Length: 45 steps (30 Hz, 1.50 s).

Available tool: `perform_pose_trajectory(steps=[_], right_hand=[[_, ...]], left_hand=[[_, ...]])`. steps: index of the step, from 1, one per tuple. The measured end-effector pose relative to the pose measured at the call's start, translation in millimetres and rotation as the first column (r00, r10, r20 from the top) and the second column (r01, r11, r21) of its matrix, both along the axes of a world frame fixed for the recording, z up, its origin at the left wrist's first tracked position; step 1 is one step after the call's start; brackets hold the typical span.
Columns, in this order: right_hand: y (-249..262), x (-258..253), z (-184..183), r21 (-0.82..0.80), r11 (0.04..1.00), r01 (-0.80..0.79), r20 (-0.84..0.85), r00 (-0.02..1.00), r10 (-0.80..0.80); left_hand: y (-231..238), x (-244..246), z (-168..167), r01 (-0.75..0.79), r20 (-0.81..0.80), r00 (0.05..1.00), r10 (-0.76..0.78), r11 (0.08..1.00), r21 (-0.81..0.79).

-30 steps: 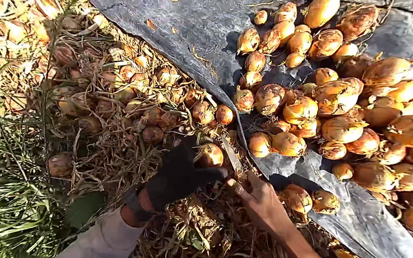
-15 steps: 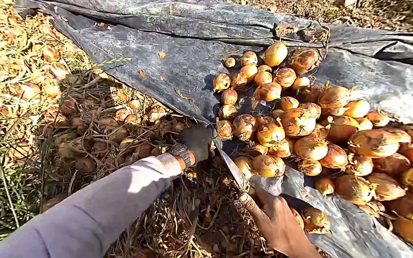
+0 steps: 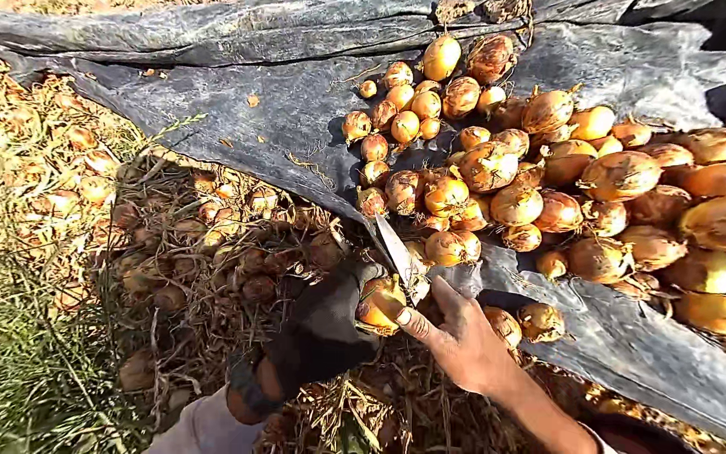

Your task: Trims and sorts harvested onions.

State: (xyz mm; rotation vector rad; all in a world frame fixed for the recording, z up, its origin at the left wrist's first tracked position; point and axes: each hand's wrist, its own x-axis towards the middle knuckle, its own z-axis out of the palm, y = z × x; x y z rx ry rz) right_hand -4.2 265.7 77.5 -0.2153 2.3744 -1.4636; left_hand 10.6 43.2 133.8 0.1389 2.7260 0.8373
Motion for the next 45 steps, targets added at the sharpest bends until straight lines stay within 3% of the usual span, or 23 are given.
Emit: perform_pose_trajectory(steps=[5,7,9,10,12,13,14,15,16,18,21,23,25,27,31,33,34,36,37,38,40,43,45], right_hand=[[-9.0,8.9,8.2,0.080,0.994,-0.079,-0.056,0.995,0.083],[-9.5,12.8,12.8,0.112,0.982,-0.149,0.000,0.989,0.150],[-10.8,17.5,17.9,0.071,0.976,-0.207,0.043,0.978,0.205],[-12.4,20.9,20.9,-0.004,0.978,-0.211,0.024,0.977,0.211],[-17.3,28.0,27.7,-0.177,0.967,-0.185,-0.047,0.983,0.180],[-19.8,30.0,27.1,-0.216,0.966,-0.141,-0.079,0.989,0.127],[-20.8,29.4,23.6,-0.221,0.972,-0.085,-0.082,0.994,0.069],[-20.1,26.5,19.5,-0.196,0.980,-0.041,-0.056,0.998,0.030],[-19.8,23.5,15.8,-0.161,0.987,-0.009,-0.025,1.000,0.005],[-24.5,23.7,10.8,-0.114,0.993,0.033,-0.022,0.999,-0.035],[-31.6,33.2,4.5,-0.177,0.984,0.014,-0.126,0.991,-0.036],[-29.8,30.7,2.8,-0.254,0.967,-0.022,-0.135,0.991,-0.013],[-27.8,26.6,1.6,-0.308,0.949,-0.060,-0.098,0.995,0.031],[-26.1,24.5,-2.5,-0.315,0.948,-0.055,-0.066,0.997,0.036],[-19.6,19.8,-17.9,-0.336,0.937,0.098,0.129,0.990,-0.057],[-14.5,14.2,-24.2,-0.330,0.936,0.120,0.166,0.984,-0.068],[-12.7,11.9,-26.1,-0.325,0.938,0.121,0.166,0.984,-0.070],[-10.6,9.0,-28.1,-0.318,0.940,0.125,0.163,0.984,-0.076],[-10.0,8.4,-28.7,-0.315,0.941,0.125,0.162,0.984,-0.077],[-9.9,8.9,-29.7,-0.315,0.941,0.125,0.163,0.984,-0.077],[-10.6,10.7,-31.0,-0.311,0.943,0.121,0.176,0.982,-0.068],[-10.8,10.1,-31.7,-0.280,0.955,0.096,0.170,0.984,-0.049],[-9.4,8.4,-32.3,-0.271,0.959,0.082,0.163,0.986,-0.039]], left_hand=[[10.9,26.0,-2.4,-0.071,0.164,0.986,0.028,0.962,0.265],[13.7,31.9,-5.1,-0.063,0.090,0.995,0.049,0.984,0.167],[9.3,28.5,-8.6,-0.073,-0.061,0.996,0.065,0.988,-0.138],[1.9,22.5,-11.7,-0.131,-0.068,0.990,0.120,0.971,-0.198],[-21.1,10.8,-15.6,-0.360,0.020,0.933,0.359,0.932,0.050],[-28.9,10.5,-13.4,-0.513,0.164,0.858,0.486,0.810,0.285],[-33.6,14.6,-10.8,-0.621,0.322,0.782,0.533,0.623,0.476],[-33.6,20.9,-8.0,-0.673,0.449,0.734,0.510,0.453,0.585],[-28.5,29.4,-4.8,-0.680,0.509,0.724,0.465,0.352,0.644],[-13.1,50.0,-2.9,-0.667,0.571,0.741,0.353,0.288,0.687],[9.6,66.0,-4.1,-0.736,0.692,0.675,0.256,0.174,0.654],[9.3,61.5,-6.6,-0.702,0.662,0.712,0.236,0.211,0.680],[2.1,49.1,-10.7,-0.625,0.567,0.780,0.264,0.370,0.688],[-7.4,30.2,-20.3,-0.607,0.496,0.793,0.353,0.528,0.594],[-23.0,-35.6,-7.2,-0.671,0.457,0.741,0.492,0.525,0.523],[-31.0,-70.5,7.6,-0.574,0.330,0.814,0.478,0.580,0.578],[-37.5,-88.4,8.1,-0.484,0.187,0.865,0.466,0.672,0.561],[-57.9,-122.7,-7.9,-0.362,-0.128,0.907,0.400,0.900,0.244],[-69.9,-137.5,-21.7,-0.346,-0.192,0.921,0.339,0.938,0.002],[-82.6,-150.4,-40.6,-0.319,-0.182,0.942,0.283,0.924,-0.212],[-101.6,-165.1,-76.3,-0.221,-0.002,0.966,0.257,0.826,-0.519],[-107.2,-152.8,-93.5,-0.046,0.348,0.881,0.320,0.790,-0.612],[-113.7,-131.8,-127.2,-0.091,0.043,0.988,0.151,0.773,-0.627]])
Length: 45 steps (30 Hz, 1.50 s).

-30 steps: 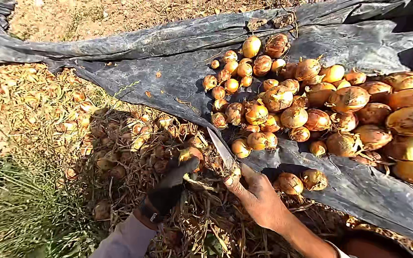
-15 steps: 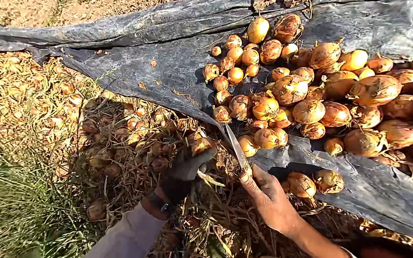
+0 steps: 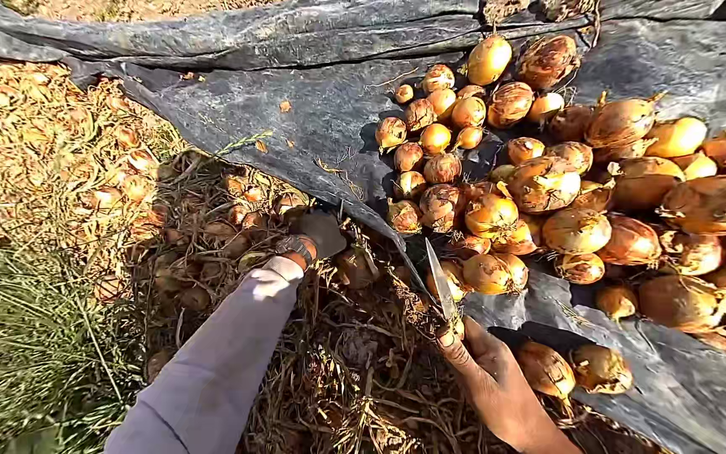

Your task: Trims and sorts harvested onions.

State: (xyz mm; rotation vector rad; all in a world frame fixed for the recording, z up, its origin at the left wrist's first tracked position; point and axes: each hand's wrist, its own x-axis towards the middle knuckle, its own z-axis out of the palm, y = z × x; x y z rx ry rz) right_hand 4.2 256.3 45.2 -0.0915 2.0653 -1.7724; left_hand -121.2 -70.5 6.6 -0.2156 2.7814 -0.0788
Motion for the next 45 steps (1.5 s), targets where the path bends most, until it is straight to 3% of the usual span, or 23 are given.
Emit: perform_pose_trajectory(steps=[2,6,10,11,13,15,19,21,23,25,27,31,34,36,38,40,42,44,45], right_hand=[[2.1,-1.9,0.2,0.010,1.000,-0.007,0.004,1.000,0.007],[3.9,-1.6,-0.8,0.031,0.999,-0.015,0.000,1.000,0.015],[1.2,2.5,-1.2,0.051,0.998,-0.048,0.009,0.999,0.048],[-0.5,4.5,-0.5,0.063,0.996,-0.058,0.013,0.998,0.057],[-4.4,7.4,2.7,0.080,0.994,-0.076,0.023,0.997,0.075],[-8.9,10.5,8.1,0.077,0.991,-0.109,0.015,0.994,0.108],[-14.7,21.6,21.1,-0.077,0.975,-0.207,-0.103,0.975,0.199],[-12.8,24.7,30.9,-0.161,0.951,-0.264,-0.114,0.962,0.248],[-13.5,25.3,37.3,-0.234,0.923,-0.305,-0.129,0.951,0.281],[-16.3,26.3,38.6,-0.214,0.926,-0.311,-0.102,0.950,0.295],[-18.6,27.9,32.8,-0.131,0.954,-0.269,-0.045,0.963,0.266],[-15.3,21.1,26.6,-0.093,0.979,-0.183,0.084,0.978,0.191],[-10.2,20.7,30.1,-0.145,0.951,-0.273,-0.052,0.962,0.268],[-13.9,29.4,30.7,-0.152,0.952,-0.267,-0.070,0.963,0.259],[-17.1,27.9,23.8,-0.056,0.980,-0.190,0.028,0.981,0.191],[-12.8,17.5,17.7,0.035,0.976,-0.216,0.136,0.968,0.210],[-13.3,16.4,14.4,0.005,0.979,-0.206,0.134,0.970,0.203],[-16.5,26.6,12.0,-0.038,0.993,-0.111,0.053,0.992,0.113],[-15.9,28.1,10.2,0.003,0.994,-0.114,-0.014,0.993,0.114]], left_hand=[[17.1,-13.0,28.1,-0.011,0.294,0.956,-0.006,0.998,0.056],[35.0,37.4,40.4,-0.125,0.279,0.960,0.015,0.917,0.380],[49.3,92.3,49.2,-0.259,0.342,0.932,0.117,0.876,0.407],[50.0,102.5,56.7,-0.292,0.346,0.929,0.128,0.827,0.480],[55.4,123.6,80.3,-0.333,0.346,0.932,0.111,0.639,0.693],[66.9,142.7,105.1,-0.322,0.333,0.940,0.070,0.502,0.803],[76.5,158.7,137.9,-0.247,0.377,0.922,-0.091,0.612,0.751],[69.0,162.5,149.8,-0.223,0.391,0.908,-0.149,0.619,0.753],[60.2,167.9,157.8,-0.207,0.352,0.926,-0.135,0.597,0.775],[56.7,170.6,169.7,-0.176,0.299,0.952,-0.058,0.695,0.698],[52.5,174.0,175.4,-0.092,0.182,0.983,-0.023,0.795,0.600],[57.4,186.7,164.2,0.166,-0.259,0.966,-0.026,0.828,0.536],[59.3,175.6,150.8,0.183,-0.483,0.875,-0.034,0.946,0.266],[40.2,158.3,144.1,0.045,-0.496,0.857,0.138,0.939,0.340],[32.3,152.0,149.5,0.077,-0.494,0.850,0.184,0.883,0.462],[46.5,160.2,148.3,0.314,-0.499,0.867,-0.006,0.784,0.536],[71.2,172.6,134.4,0.459,-0.393,0.875,-0.283,0.741,0.489],[92.0,176.1,113.9,0.522,-0.248,0.852,-0.461,0.718,0.460],[98.1,172.9,107.0,0.503,-0.188,0.859,-0.476,0.720,0.477]])
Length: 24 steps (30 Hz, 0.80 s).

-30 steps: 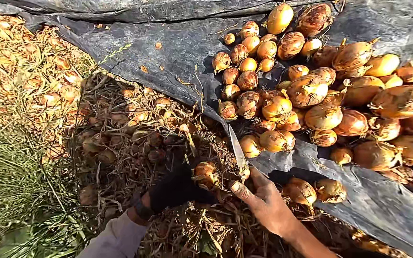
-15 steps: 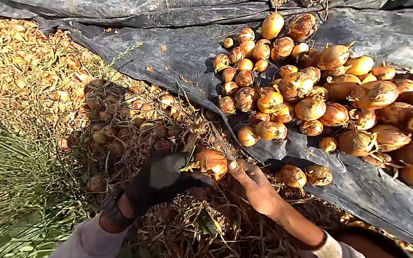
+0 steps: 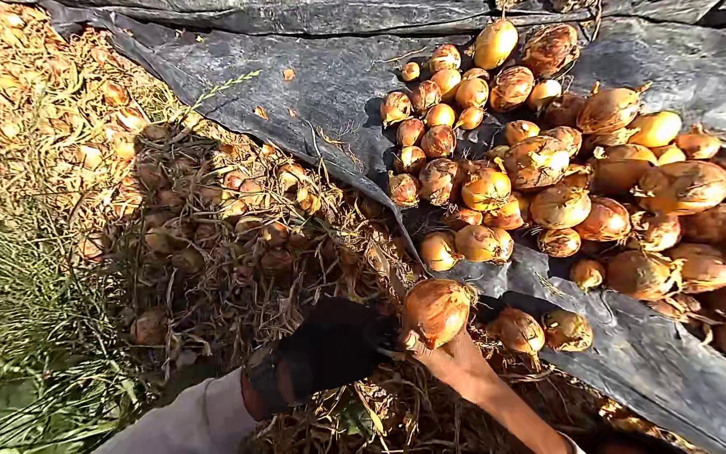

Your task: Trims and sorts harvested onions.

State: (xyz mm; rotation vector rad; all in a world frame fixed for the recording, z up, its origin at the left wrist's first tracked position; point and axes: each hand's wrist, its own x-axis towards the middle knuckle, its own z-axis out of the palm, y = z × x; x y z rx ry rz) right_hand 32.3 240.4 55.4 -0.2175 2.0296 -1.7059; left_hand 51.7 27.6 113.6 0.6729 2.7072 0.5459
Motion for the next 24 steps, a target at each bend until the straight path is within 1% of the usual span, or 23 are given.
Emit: perform_pose_trajectory(steps=[1,2,3,4,5,6,7,8,9,11,12,13,14,15,16,17,18,19,20,21,22,23,24], right_hand=[[1.9,-4.0,-1.1,0.066,0.998,-0.015,-0.076,0.997,0.020],[5.4,-13.1,-0.2,0.132,0.991,-0.022,-0.147,0.988,0.042],[9.5,-25.5,3.6,0.151,0.989,-0.001,-0.240,0.970,0.038],[14.7,-39.4,12.7,0.112,0.993,0.026,-0.314,0.949,0.011],[22.6,-52.3,26.5,0.067,0.997,0.050,-0.349,0.937,-0.024],[33.6,-62.4,42.4,0.020,0.998,0.059,-0.350,0.936,-0.048],[43.3,-69.4,54.7,-0.037,0.996,0.081,-0.322,0.943,-0.089],[49.3,-74.4,60.2,-0.085,0.990,0.110,-0.289,0.948,-0.131],[51.9,-75.0,58.2,-0.114,0.985,0.129,-0.253,0.955,-0.154],[48.6,-65.3,39.4,-0.098,0.988,0.118,-0.207,0.969,-0.136],[45.6,-59.1,29.0,-0.058,0.994,0.089,-0.201,0.975,-0.099],[43.1,-54.5,21.3,-0.030,0.998,0.060,-0.196,0.979,-0.065],[42.0,-51.9,16.9,-0.020,0.999,0.038,-0.191,0.981,-0.041],[42.4,-50.2,15.4,-0.026,0.999,0.028,-0.179,0.983,-0.033],[43.4,-50.3,15.2,-0.042,0.999,0.033,-0.158,0.987,-0.039],[44.0,-52.2,15.5,-0.059,0.997,0.044,-0.136,0.989,-0.052],[44.1,-53.9,15.7,-0.068,0.996,0.061,-0.119,0.990,-0.069],[44.1,-54.7,15.5,-0.075,0.994,0.074,-0.110,0.991,-0.082],[44.5,-54.9,15.0,-0.082,0.994,0.077,-0.106,0.991,-0.085],[44.8,-54.2,14.5,-0.088,0.993,0.073,-0.107,0.991,-0.082],[44.8,-52.7,14.0,-0.088,0.994,0.066,-0.110,0.991,-0.075],[44.1,-50.4,13.9,-0.082,0.995,0.062,-0.108,0.992,-0.071],[42.7,-48.7,13.9,-0.076,0.995,0.060,-0.102,0.992,-0.068]], left_hand=[[2.5,-8.3,-3.8,-0.037,0.056,0.998,0.038,0.999,-0.022],[1.1,-21.7,-4.9,-0.138,0.117,0.983,0.144,0.989,-0.053],[-2.6,-43.1,1.0,-0.293,0.240,0.920,0.310,0.950,-0.107],[-10.3,-70.7,2.4,-0.390,0.272,0.857,0.438,0.895,-0.215],[-23.8,-99.2,-6.2,-0.477,0.256,0.795,0.550,0.827,-0.297],[-39.3,-123.4,-18.7,-0.545,0.222,0.740,0.635,0.759,-0.356],[-49.7,-141.3,-28.5,-0.579,0.173,0.715,0.677,0.713,-0.396],[-53.3,-155.5,-36.7,-0.585,0.116,0.725,0.679,0.696,-0.415],[-50.3,-166.7,-43.6,-0.581,0.069,0.748,0.661,0.701,-0.414],[-39.1,-174.8,-64.6,-0.575,0.002,0.790,0.614,0.742,-0.345],[-31.1,-176.6,-61.2,-0.514,0.042,0.822,0.568,0.772,-0.374],[-24.5,-179.8,-43.9,-0.414,0.217,0.810,0.545,0.793,-0.447],[-24.6,-176.5,-42.7,-0.367,0.292,0.799,0.526,0.811,-0.456],[-29.6,-167.1,-58.3,-0.375,0.211,0.849,0.484,0.834,-0.404],[-33.2,-163.3,-66.2,-0.350,0.165,0.881,0.444,0.846,-0.402],[-32.7,-169.8,-56.5,-0.310,0.285,0.837,0.467,0.834,-0.457],[-31.8,-184.5,-43.2,-0.228,0.438,0.755,0.488,0.821,-0.523],[-40.5,-183.4,-59.6,-0.285,0.327,0.833,0.446,0.853,-0.437],[-48.2,-181.7,-78.9,-0.321,0.179,0.899,0.401,0.879,-0.353],[-49.7,-181.5,-84.2,-0.353,0.160,0.896,0.415,0.882,-0.312],[-46.2,-181.3,-75.5,-0.361,0.216,0.869,0.445,0.869,-0.337],[-38.2,-180.8,-52.5,-0.358,0.331,0.803,0.495,0.846,-0.396],[-29.5,-183.4,-30.3,-0.335,0.440,0.711,0.549,0.814,-0.474]])
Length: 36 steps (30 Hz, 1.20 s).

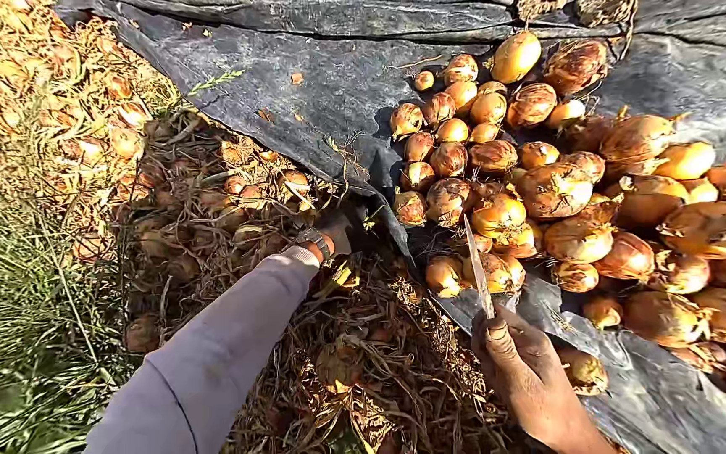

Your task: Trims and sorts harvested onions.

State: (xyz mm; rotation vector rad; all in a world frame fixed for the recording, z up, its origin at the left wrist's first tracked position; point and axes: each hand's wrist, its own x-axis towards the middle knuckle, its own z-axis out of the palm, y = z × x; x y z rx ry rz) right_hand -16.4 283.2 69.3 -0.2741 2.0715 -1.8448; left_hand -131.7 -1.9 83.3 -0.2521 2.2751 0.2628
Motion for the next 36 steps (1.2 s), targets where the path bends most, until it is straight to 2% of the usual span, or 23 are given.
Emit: perform_pose_trajectory(steps=[1,3,4,6,8,9,10,12,14,16,18,19,20,22,24,25,26,27,29,30,32,34,36], right_hand=[[-1.2,0.6,-0.3,0.002,1.000,-0.003,0.002,1.000,0.003],[-1.9,1.0,-0.3,0.002,1.000,-0.007,-0.004,1.000,0.007],[-1.9,1.3,-0.4,0.000,1.000,-0.010,-0.007,1.000,0.010],[-3.2,2.5,-1.2,-0.010,1.000,-0.026,-0.001,1.000,0.026],[-6.4,4.7,-1.7,-0.003,1.000,-0.022,0.019,1.000,0.022],[-7.3,4.8,-1.3,0.013,1.000,-0.008,0.035,0.999,0.008],[-8.0,4.6,0.1,0.029,0.999,0.016,0.062,0.998,-0.018],[-10.7,5.4,3.9,0.042,0.997,0.067,0.151,0.986,-0.073],[-14.9,9.4,10.4,0.014,0.999,0.042,0.213,0.976,-0.044],[-20.4,17.3,19.6,-0.063,0.997,-0.041,0.206,0.977,0.053],[-26.3,27.6,22.3,-0.192,0.978,-0.087,0.216,0.968,0.128],[-28.1,30.8,23.8,-0.241,0.964,-0.114,0.230,0.958,0.171],[-29.5,33.6,26.1,-0.277,0.950,-0.142,0.240,0.948,0.211],[-32.6,38.7,29.9,-0.275,0.942,-0.193,0.217,0.942,0.256],[-36.2,42.7,31.2,-0.180,0.958,-0.225,0.133,0.959,0.250],[-37.9,44.7,30.8,-0.145,0.963,-0.227,0.111,0.964,0.244],[-39.4,46.2,29.8,-0.116,0.970,-0.213,0.113,0.968,0.226],[-41.0,47.1,27.7,-0.081,0.979,-0.185,0.139,0.971,0.195],[-44.2,45.9,19.0,0.003,0.991,-0.137,0.209,0.969,0.133],[-45.0,45.8,15.9,0.049,0.988,-0.146,0.230,0.964,0.132],[-44.8,49.2,19.7,0.110,0.962,-0.249,0.251,0.944,0.216],[-51.3,61.0,23.8,0.081,0.967,-0.240,0.184,0.958,0.222],[-54.9,63.9,23.5,0.068,0.978,-0.199,0.073,0.978,0.194]], left_hand=[[-0.6,0.4,-3.1,0.013,-0.009,1.000,-0.013,0.999,-0.034],[-21.2,4.1,-54.5,0.125,-0.282,0.949,-0.141,0.989,-0.075],[-27.1,3.4,-65.3,0.171,-0.331,0.925,-0.189,0.982,-0.082],[-33.5,5.8,-65.6,0.206,-0.330,0.919,-0.216,0.976,-0.065],[-32.7,19.8,-47.0,0.169,-0.325,0.934,-0.149,0.985,0.034],[-28.6,34.3,-30.3,0.105,-0.325,0.944,-0.046,0.981,0.166],[-26.3,54.8,-22.5,0.060,-0.385,0.919,0.080,0.939,0.338],[-9.0,104.6,3.0,0.022,-0.403,0.847,0.348,0.733,0.680],[7.4,151.4,28.9,-0.075,-0.234,0.832,0.502,0.521,0.850],[13.8,177.6,45.9,-0.180,-0.026,0.853,0.522,0.340,0.923],[9.7,190.2,49.5,-0.143,0.035,0.890,0.454,0.206,0.968],[6.4,193.7,51.3,-0.108,0.004,0.894,0.448,0.208,0.972],[2.2,195.6,54.4,-0.075,-0.051,0.886,0.461,0.252,0.965],[-9.2,192.1,61.7,0.069,-0.303,0.838,0.454,0.463,0.884],[-20.0,179.3,70.9,0.245,-0.664,0.663,0.347,0.737,0.630],[-25.4,175.1,77.9,0.296,-0.799,0.556,0.228,0.844,0.446],[-28.2,174.7,88.0,0.301,-0.864,0.492,0.109,0.910,0.286],[-27.4,177.4,98.3,0.273,-0.873,0.484,0.055,0.939,0.211],[-20.7,187.4,113.7,0.256,-0.840,0.538,0.074,0.935,0.247],[-17.3,193.7,113.2,0.311,-0.832,0.552,0.050,0.914,0.261],[-5.1,205.4,99.0,0.432,-0.805,0.588,-0.084,0.873,0.225],[11.7,219.2,82.3,0.489,-0.706,0.672,-0.224,0.850,0.196],[14.0,225.5,64.7,0.507,-0.681,0.672,-0.290,0.851,0.138]])
